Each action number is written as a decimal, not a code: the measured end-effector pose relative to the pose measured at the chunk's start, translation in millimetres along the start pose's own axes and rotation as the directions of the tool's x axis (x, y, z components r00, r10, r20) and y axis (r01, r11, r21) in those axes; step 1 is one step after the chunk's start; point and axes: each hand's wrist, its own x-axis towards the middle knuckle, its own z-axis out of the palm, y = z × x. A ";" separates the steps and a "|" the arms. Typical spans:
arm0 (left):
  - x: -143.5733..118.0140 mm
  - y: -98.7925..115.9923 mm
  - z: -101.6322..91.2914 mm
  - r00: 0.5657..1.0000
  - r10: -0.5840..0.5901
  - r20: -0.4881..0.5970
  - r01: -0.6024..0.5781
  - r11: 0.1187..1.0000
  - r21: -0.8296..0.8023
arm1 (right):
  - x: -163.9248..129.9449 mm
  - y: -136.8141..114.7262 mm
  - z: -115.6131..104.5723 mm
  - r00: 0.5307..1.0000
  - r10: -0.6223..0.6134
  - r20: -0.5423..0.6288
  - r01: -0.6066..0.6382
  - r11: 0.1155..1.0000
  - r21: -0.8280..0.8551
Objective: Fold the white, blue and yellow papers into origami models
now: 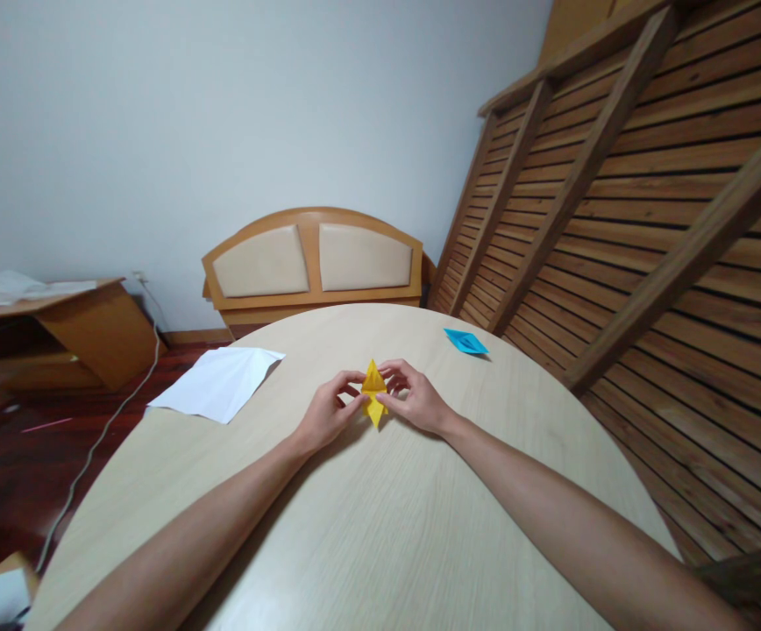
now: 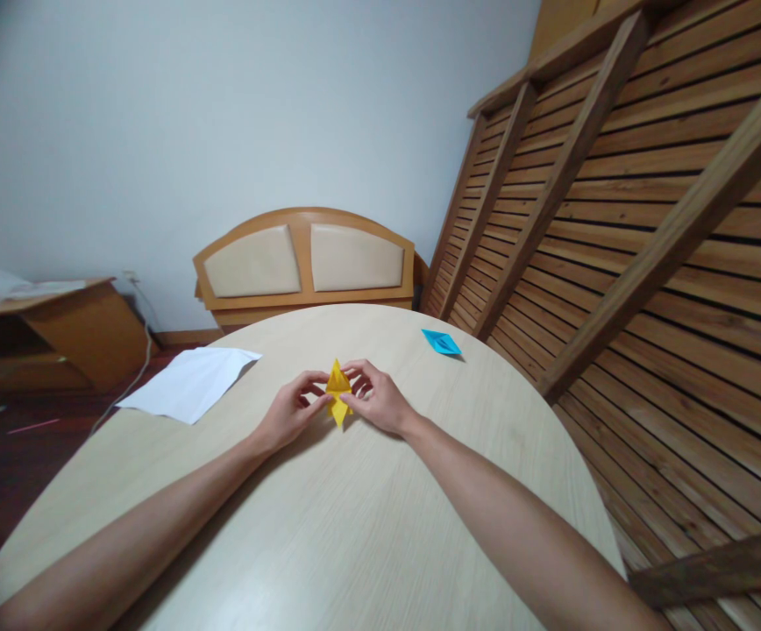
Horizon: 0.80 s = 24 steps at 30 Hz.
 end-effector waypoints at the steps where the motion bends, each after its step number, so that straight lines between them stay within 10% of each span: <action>1: 0.1 0.3 -0.1 1.000 -0.002 -0.001 0.002 1.000 -0.001 | 0.0 0.1 0.2 1.000 0.006 0.000 -0.006 1.000 0.002; 24: 1.6 -2.0 -1.9 0.995 0.099 -0.032 -0.097 0.994 0.041 | 5.2 3.9 -1.1 0.985 -0.171 -0.035 0.162 0.970 -0.181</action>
